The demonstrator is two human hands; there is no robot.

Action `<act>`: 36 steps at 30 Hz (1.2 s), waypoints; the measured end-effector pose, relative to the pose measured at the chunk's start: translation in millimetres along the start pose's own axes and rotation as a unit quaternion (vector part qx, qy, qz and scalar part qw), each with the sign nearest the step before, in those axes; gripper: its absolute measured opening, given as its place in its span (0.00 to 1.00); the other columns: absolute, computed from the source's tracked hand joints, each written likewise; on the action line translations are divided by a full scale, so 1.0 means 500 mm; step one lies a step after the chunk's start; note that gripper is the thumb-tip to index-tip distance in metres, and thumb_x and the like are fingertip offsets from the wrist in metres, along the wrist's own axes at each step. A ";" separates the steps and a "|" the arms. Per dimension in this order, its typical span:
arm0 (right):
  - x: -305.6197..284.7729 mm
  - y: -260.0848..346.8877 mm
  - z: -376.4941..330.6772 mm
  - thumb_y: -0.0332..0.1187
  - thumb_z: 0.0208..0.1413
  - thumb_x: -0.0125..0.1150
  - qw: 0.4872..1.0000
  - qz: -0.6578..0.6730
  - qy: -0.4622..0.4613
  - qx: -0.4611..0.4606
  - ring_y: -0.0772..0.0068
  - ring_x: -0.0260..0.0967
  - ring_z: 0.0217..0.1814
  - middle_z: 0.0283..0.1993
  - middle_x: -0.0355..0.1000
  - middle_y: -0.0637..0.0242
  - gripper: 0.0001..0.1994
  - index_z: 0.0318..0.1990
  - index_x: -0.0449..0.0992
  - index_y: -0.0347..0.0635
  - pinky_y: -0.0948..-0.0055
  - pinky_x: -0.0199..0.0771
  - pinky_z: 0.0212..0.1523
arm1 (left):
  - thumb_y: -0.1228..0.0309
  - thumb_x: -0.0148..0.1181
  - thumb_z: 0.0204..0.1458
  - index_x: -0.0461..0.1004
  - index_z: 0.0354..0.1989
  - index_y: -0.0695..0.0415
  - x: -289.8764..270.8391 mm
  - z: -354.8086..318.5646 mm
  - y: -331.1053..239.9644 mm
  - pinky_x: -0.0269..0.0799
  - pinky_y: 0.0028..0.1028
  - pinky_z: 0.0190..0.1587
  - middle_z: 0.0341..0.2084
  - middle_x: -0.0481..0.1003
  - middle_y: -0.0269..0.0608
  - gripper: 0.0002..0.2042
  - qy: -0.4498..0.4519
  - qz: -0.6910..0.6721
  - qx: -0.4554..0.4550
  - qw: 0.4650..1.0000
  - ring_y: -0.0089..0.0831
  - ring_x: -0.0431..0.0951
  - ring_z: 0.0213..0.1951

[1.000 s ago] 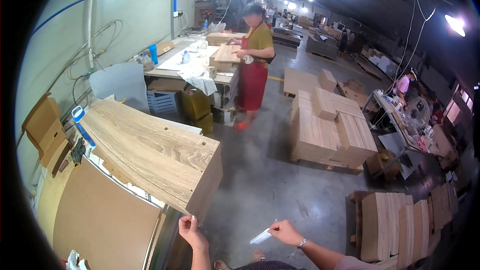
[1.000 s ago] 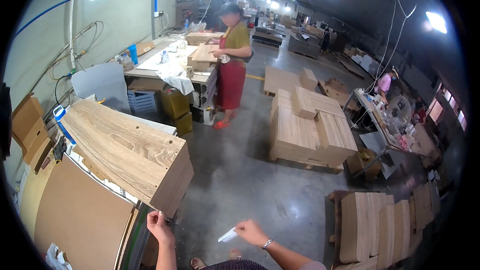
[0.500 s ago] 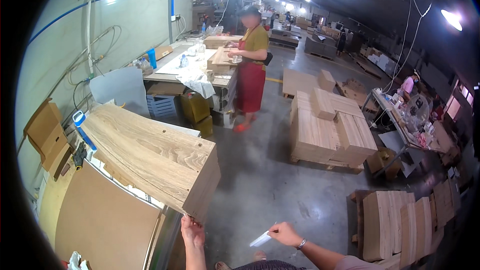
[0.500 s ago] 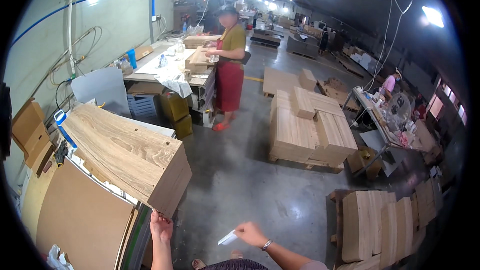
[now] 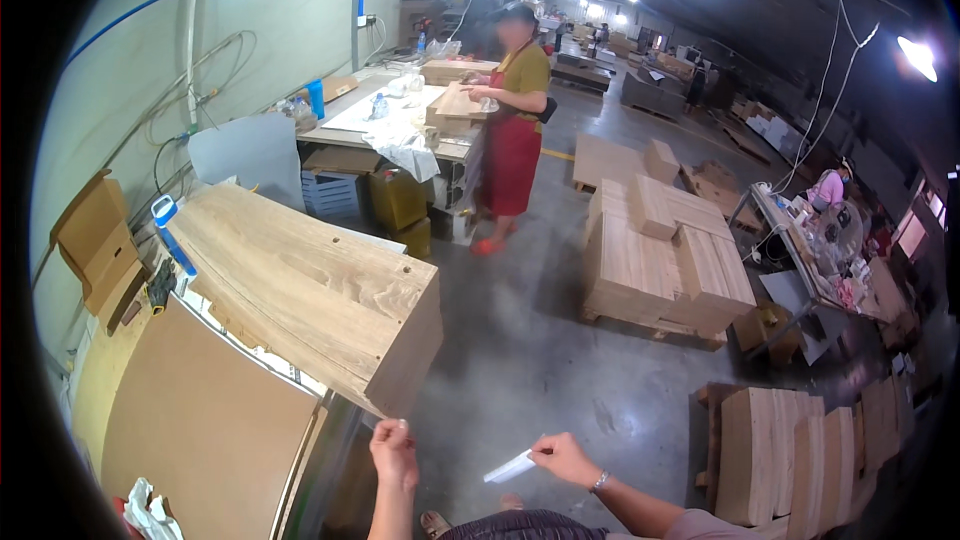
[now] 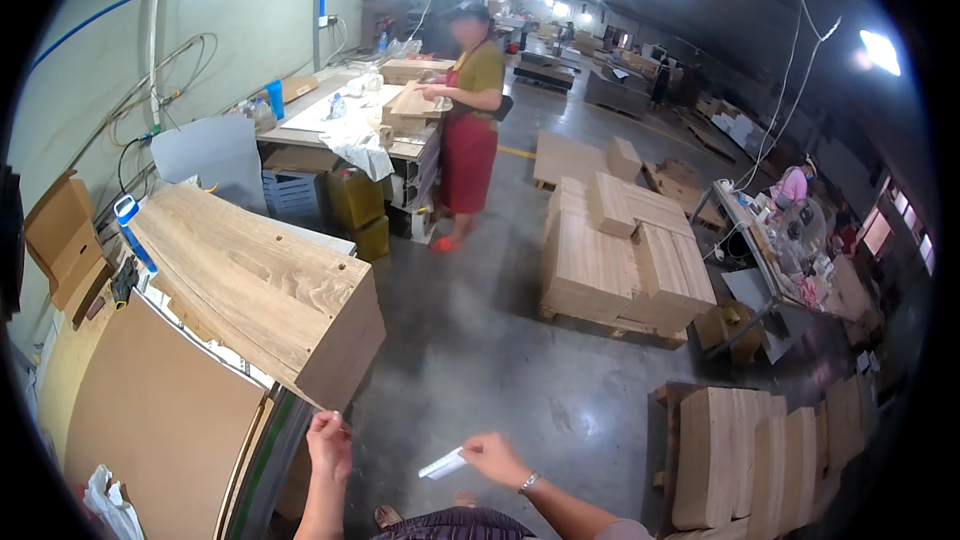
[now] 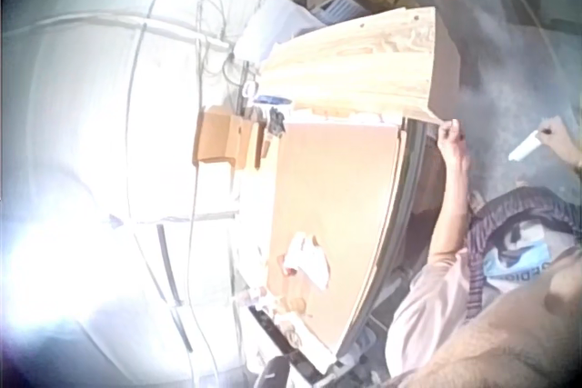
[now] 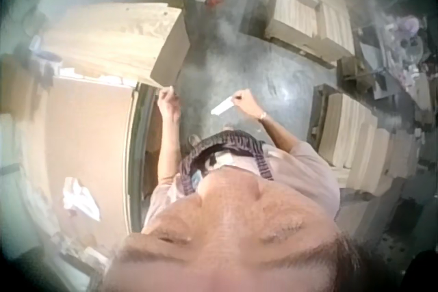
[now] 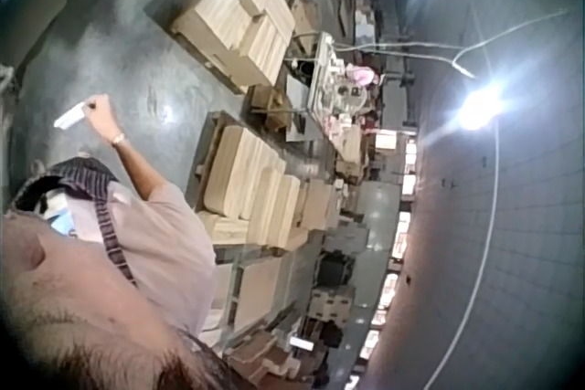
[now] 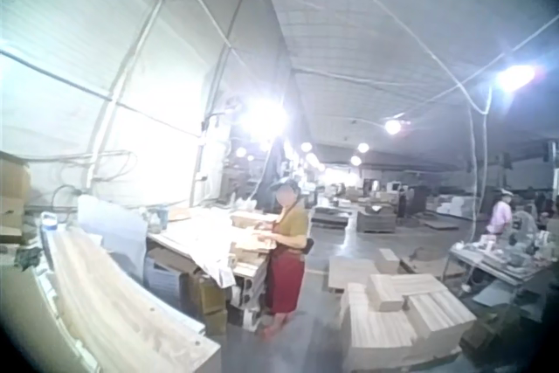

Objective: The person peels small circular stickers from a sheet and applies them one by one to the narrow edge of a stack of wooden boards.

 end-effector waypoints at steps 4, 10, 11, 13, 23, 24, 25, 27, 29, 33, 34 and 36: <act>0.003 0.063 0.022 0.32 0.55 0.62 0.996 0.088 0.030 -0.005 0.77 0.71 0.32 0.29 0.77 0.64 0.10 0.37 0.80 0.33 0.74 0.71 0.35 | 0.73 0.62 0.55 0.78 0.41 0.62 0.069 -0.117 0.003 0.70 0.24 0.42 0.34 0.78 0.35 0.08 0.176 0.277 -0.027 0.944 0.21 0.75 0.38; 0.001 0.184 0.045 0.30 0.56 0.61 0.978 0.175 0.049 -0.098 0.82 0.69 0.32 0.28 0.75 0.68 0.09 0.39 0.79 0.33 0.78 0.68 0.32 | 0.74 0.62 0.55 0.80 0.41 0.67 0.134 -0.185 -0.043 0.69 0.19 0.34 0.29 0.79 0.34 0.09 0.162 0.344 -0.054 0.923 0.17 0.74 0.31; 0.004 0.183 0.050 0.29 0.55 0.61 0.976 0.171 0.068 -0.112 0.83 0.68 0.32 0.29 0.75 0.68 0.08 0.39 0.79 0.33 0.78 0.68 0.32 | 0.75 0.62 0.54 0.80 0.39 0.67 0.144 -0.193 -0.055 0.69 0.19 0.32 0.27 0.79 0.33 0.08 0.151 0.366 -0.009 0.918 0.16 0.73 0.29; 0.009 0.187 0.062 0.29 0.55 0.61 0.975 0.167 0.078 -0.125 0.84 0.68 0.31 0.30 0.75 0.69 0.08 0.39 0.79 0.33 0.78 0.68 0.31 | 0.76 0.62 0.53 0.80 0.38 0.68 0.127 -0.195 -0.061 0.68 0.19 0.31 0.27 0.79 0.34 0.08 0.134 0.372 0.015 0.918 0.16 0.73 0.28; 0.060 0.249 0.005 0.33 0.48 0.67 0.929 -0.048 0.081 -0.359 0.55 0.69 0.53 0.55 0.66 0.55 0.28 0.58 0.68 0.40 0.64 0.73 0.50 | 0.75 0.60 0.55 0.77 0.34 0.70 0.120 -0.261 -0.057 0.66 0.19 0.30 0.24 0.75 0.33 0.08 -0.027 0.427 0.131 0.894 0.17 0.71 0.27; 0.092 0.234 -0.010 0.33 0.49 0.67 0.913 -0.065 0.094 -0.392 0.52 0.66 0.60 0.61 0.62 0.53 0.33 0.63 0.64 0.40 0.62 0.71 0.57 | 0.75 0.59 0.56 0.77 0.31 0.69 0.127 -0.266 -0.056 0.65 0.19 0.28 0.22 0.74 0.30 0.07 -0.045 0.424 0.163 0.890 0.15 0.70 0.26; 0.111 0.233 -0.019 0.33 0.49 0.67 0.914 -0.065 0.089 -0.390 0.52 0.66 0.60 0.61 0.62 0.53 0.33 0.63 0.64 0.40 0.62 0.71 0.57 | 0.75 0.57 0.58 0.77 0.33 0.69 0.125 -0.268 -0.055 0.65 0.19 0.29 0.23 0.75 0.31 0.08 -0.035 0.416 0.167 0.893 0.16 0.70 0.27; 0.141 0.235 -0.032 0.31 0.45 0.68 0.932 -0.023 0.129 -0.337 0.51 0.60 0.66 0.65 0.59 0.51 0.38 0.66 0.59 0.39 0.62 0.67 0.62 | 0.74 0.56 0.59 0.77 0.35 0.69 0.128 -0.271 -0.061 0.65 0.19 0.30 0.25 0.75 0.32 0.09 -0.026 0.413 0.159 0.896 0.16 0.70 0.27; 0.158 0.236 -0.032 0.29 0.44 0.68 0.942 0.007 0.115 -0.315 0.51 0.60 0.66 0.65 0.59 0.51 0.38 0.66 0.59 0.39 0.62 0.67 0.62 | 0.73 0.55 0.60 0.77 0.37 0.69 0.126 -0.274 -0.073 0.66 0.19 0.31 0.26 0.75 0.33 0.10 -0.012 0.411 0.153 0.898 0.16 0.71 0.28; 0.192 0.247 -0.045 0.24 0.44 0.64 0.948 0.042 0.050 -0.312 0.50 0.62 0.64 0.64 0.59 0.52 0.36 0.65 0.60 0.38 0.62 0.69 0.60 | 0.71 0.52 0.63 0.75 0.41 0.71 0.096 -0.259 -0.096 0.67 0.20 0.35 0.30 0.76 0.36 0.12 0.078 0.356 0.100 0.926 0.18 0.72 0.32; 0.209 0.249 -0.047 0.24 0.44 0.64 0.949 0.043 0.041 -0.311 0.50 0.62 0.64 0.64 0.59 0.52 0.36 0.65 0.60 0.38 0.62 0.69 0.60 | 0.70 0.52 0.63 0.75 0.43 0.71 0.087 -0.257 -0.108 0.67 0.21 0.37 0.31 0.76 0.37 0.13 0.100 0.373 0.104 0.917 0.19 0.72 0.34; 0.241 0.254 -0.048 0.20 0.45 0.60 0.951 0.082 0.002 -0.297 0.52 0.66 0.61 0.63 0.60 0.54 0.32 0.63 0.63 0.37 0.65 0.72 0.56 | 0.71 0.53 0.62 0.75 0.43 0.71 0.061 -0.255 -0.132 0.68 0.22 0.40 0.31 0.77 0.38 0.12 0.106 0.377 0.080 0.916 0.21 0.73 0.35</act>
Point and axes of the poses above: each hand's wrist, its own z-axis towards the middle knuckle, its own x-axis out of the palm, y = z × x, the point moved 1 cm from there along z, towards the middle knuckle
